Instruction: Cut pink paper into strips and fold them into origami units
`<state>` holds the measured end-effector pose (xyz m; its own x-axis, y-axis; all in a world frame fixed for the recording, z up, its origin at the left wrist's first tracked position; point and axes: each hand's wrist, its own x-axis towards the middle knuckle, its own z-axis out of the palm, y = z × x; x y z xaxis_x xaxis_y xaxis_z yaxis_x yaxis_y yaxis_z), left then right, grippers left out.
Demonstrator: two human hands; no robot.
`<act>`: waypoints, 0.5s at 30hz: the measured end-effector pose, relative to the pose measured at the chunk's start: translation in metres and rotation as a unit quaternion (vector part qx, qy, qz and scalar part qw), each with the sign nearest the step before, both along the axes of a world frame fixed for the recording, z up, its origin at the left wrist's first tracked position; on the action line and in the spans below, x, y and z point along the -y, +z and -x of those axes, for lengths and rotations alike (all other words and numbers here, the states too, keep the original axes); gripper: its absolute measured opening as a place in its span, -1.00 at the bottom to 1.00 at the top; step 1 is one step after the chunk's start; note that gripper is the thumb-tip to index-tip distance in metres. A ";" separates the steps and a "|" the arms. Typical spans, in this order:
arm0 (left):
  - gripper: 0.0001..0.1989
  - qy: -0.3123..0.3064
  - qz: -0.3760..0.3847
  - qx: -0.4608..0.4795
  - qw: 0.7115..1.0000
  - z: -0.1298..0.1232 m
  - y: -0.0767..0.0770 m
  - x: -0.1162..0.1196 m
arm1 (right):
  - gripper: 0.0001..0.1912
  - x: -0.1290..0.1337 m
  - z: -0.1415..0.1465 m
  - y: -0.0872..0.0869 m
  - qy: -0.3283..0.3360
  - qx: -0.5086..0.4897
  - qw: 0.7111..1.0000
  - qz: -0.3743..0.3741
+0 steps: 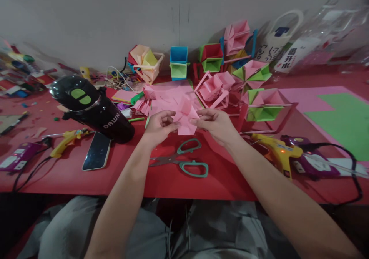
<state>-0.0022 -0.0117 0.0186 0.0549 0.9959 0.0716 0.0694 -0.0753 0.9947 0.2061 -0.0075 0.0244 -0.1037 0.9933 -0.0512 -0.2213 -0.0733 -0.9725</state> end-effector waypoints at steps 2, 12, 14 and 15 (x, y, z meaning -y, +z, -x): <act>-0.55 0.006 0.003 0.004 1.000 0.000 0.001 0.000 | -0.48 0.000 0.000 0.001 0.010 -0.008 1.000 0.008; -0.57 0.021 0.003 0.003 1.000 -0.001 0.006 0.000 | -0.51 0.002 -0.001 0.008 0.033 -0.041 0.998 0.042; -0.56 0.019 0.002 0.005 1.000 -0.001 0.006 0.000 | -0.53 0.001 -0.002 0.006 0.035 -0.040 0.998 0.034; -0.56 0.020 0.002 0.007 1.000 -0.002 0.006 0.001 | -0.53 0.001 -0.002 0.005 0.037 -0.039 0.998 0.028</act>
